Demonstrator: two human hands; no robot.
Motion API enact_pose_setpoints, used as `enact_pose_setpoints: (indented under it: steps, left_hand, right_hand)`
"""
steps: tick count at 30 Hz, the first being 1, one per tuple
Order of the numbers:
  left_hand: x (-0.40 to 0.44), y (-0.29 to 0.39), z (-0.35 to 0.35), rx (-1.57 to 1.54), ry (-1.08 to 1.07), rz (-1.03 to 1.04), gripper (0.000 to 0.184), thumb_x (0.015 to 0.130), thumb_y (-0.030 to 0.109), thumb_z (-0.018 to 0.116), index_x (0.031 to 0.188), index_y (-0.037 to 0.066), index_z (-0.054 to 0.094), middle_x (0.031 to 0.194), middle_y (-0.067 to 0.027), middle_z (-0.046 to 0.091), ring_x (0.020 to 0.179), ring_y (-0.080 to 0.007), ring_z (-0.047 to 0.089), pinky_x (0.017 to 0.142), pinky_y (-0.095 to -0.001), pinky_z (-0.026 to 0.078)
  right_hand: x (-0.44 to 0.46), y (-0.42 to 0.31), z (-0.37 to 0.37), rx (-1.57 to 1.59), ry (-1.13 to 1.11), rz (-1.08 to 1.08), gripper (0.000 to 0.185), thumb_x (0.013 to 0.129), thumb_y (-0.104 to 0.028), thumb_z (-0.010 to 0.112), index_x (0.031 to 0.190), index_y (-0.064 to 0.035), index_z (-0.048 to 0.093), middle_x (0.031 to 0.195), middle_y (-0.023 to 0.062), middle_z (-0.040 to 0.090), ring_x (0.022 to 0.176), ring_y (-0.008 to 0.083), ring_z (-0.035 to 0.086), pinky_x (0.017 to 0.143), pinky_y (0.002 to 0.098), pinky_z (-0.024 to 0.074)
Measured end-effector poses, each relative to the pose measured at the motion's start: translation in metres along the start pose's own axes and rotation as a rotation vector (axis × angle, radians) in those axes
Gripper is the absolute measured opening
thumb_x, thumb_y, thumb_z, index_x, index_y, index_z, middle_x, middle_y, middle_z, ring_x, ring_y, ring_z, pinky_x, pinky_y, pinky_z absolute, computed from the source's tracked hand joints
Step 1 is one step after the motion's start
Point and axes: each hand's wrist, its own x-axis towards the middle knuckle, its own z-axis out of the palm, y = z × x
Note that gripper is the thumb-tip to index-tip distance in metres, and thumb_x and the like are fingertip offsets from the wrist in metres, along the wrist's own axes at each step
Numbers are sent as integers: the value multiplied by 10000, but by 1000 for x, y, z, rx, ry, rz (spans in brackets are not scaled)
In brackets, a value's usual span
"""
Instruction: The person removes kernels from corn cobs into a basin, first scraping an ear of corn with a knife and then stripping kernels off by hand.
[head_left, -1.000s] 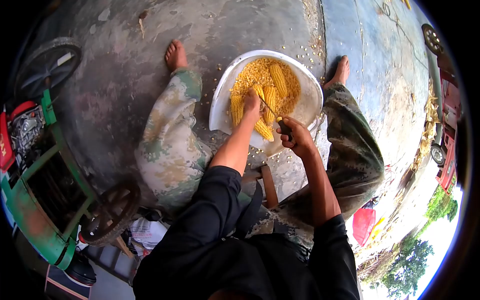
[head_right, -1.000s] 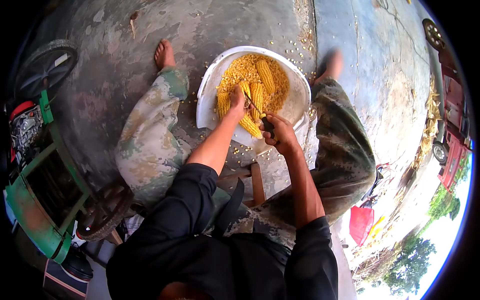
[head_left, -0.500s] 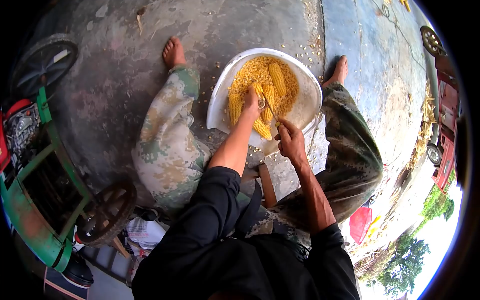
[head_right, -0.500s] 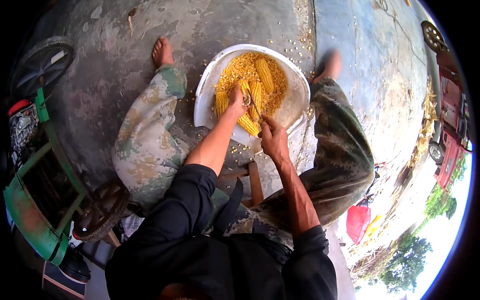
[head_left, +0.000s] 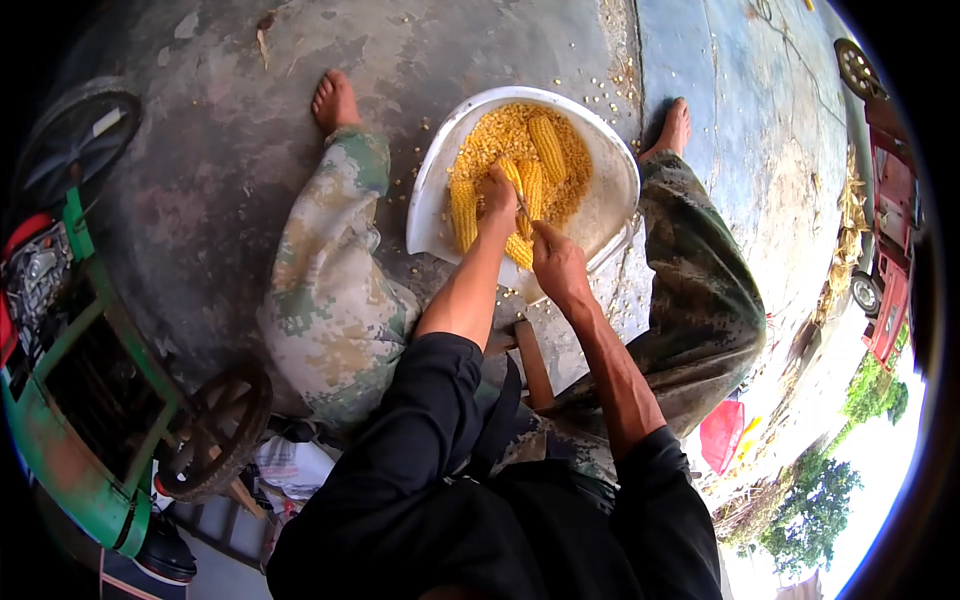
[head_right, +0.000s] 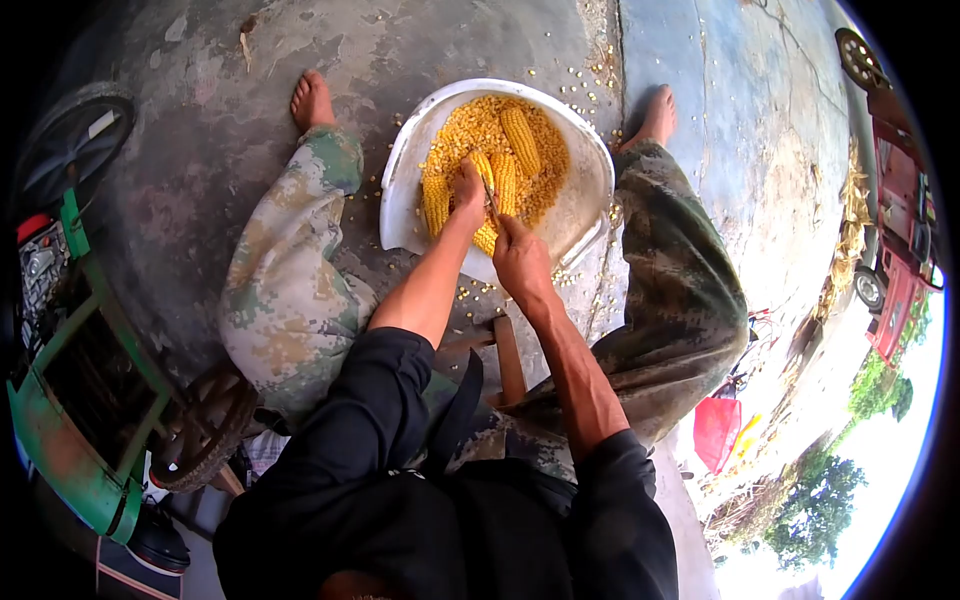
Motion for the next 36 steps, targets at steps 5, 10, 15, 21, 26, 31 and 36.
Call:
enact_pose_setpoints:
  steps: [5, 10, 15, 21, 26, 31, 36]
  left_hand:
    - [-6, 10, 7, 0, 69, -20, 562, 1016, 553, 307, 1183, 39, 461, 661, -139, 576, 444, -250, 545, 382, -357, 416]
    - [34, -20, 5, 52, 83, 51, 558, 1003, 533, 330, 1139, 26, 518, 713, -170, 615, 508, -275, 608, 429, -394, 474]
    - [21, -5, 2, 35, -15, -41, 593, 995, 530, 353, 1193, -6, 513, 966, -221, 649, 717, -316, 669, 529, -410, 520]
    - [34, -3, 12, -162, -15, -51, 565, 997, 604, 312, 1060, 78, 505, 687, -94, 547, 467, -224, 548, 363, -361, 440]
    - [38, -21, 10, -78, 27, 31, 626, 1004, 524, 334, 1339, 9, 453, 1196, -197, 596, 913, -318, 627, 735, -406, 530]
    - [17, 14, 12, -79, -21, -125, 568, 1017, 504, 316, 1303, 23, 412, 1102, -209, 597, 872, -305, 624, 711, -429, 524]
    - [26, -2, 13, -144, 38, 8, 511, 1023, 465, 323, 1255, 22, 425, 869, -157, 603, 626, -266, 605, 487, -386, 478]
  right_hand:
    - [5, -2, 10, 21, 25, -28, 301, 952, -170, 512, 1148, -14, 678, 987, 292, 675, 927, 429, 672, 826, 481, 530]
    - [-1, 4, 13, -23, 81, -58, 283, 942, -140, 521, 1142, -19, 681, 942, 297, 673, 902, 433, 678, 813, 475, 531]
    - [-19, 1, 9, 10, 85, -53, 281, 948, -125, 523, 1151, -8, 678, 896, 317, 662, 856, 433, 683, 765, 486, 535]
    - [21, 3, 18, -5, 111, -103, 263, 957, -143, 520, 1116, -23, 692, 941, 271, 683, 856, 420, 687, 778, 477, 539]
    - [-9, 2, 9, 39, 69, -49, 271, 963, -152, 522, 1121, -6, 687, 949, 290, 676, 884, 431, 682, 791, 468, 541]
    - [29, 9, 18, 56, -7, -36, 308, 962, -160, 507, 1179, -9, 664, 959, 292, 675, 899, 395, 695, 807, 432, 537]
    - [0, 2, 6, 22, 34, -84, 285, 955, -155, 524, 1149, -9, 673, 944, 300, 670, 907, 418, 685, 805, 466, 531]
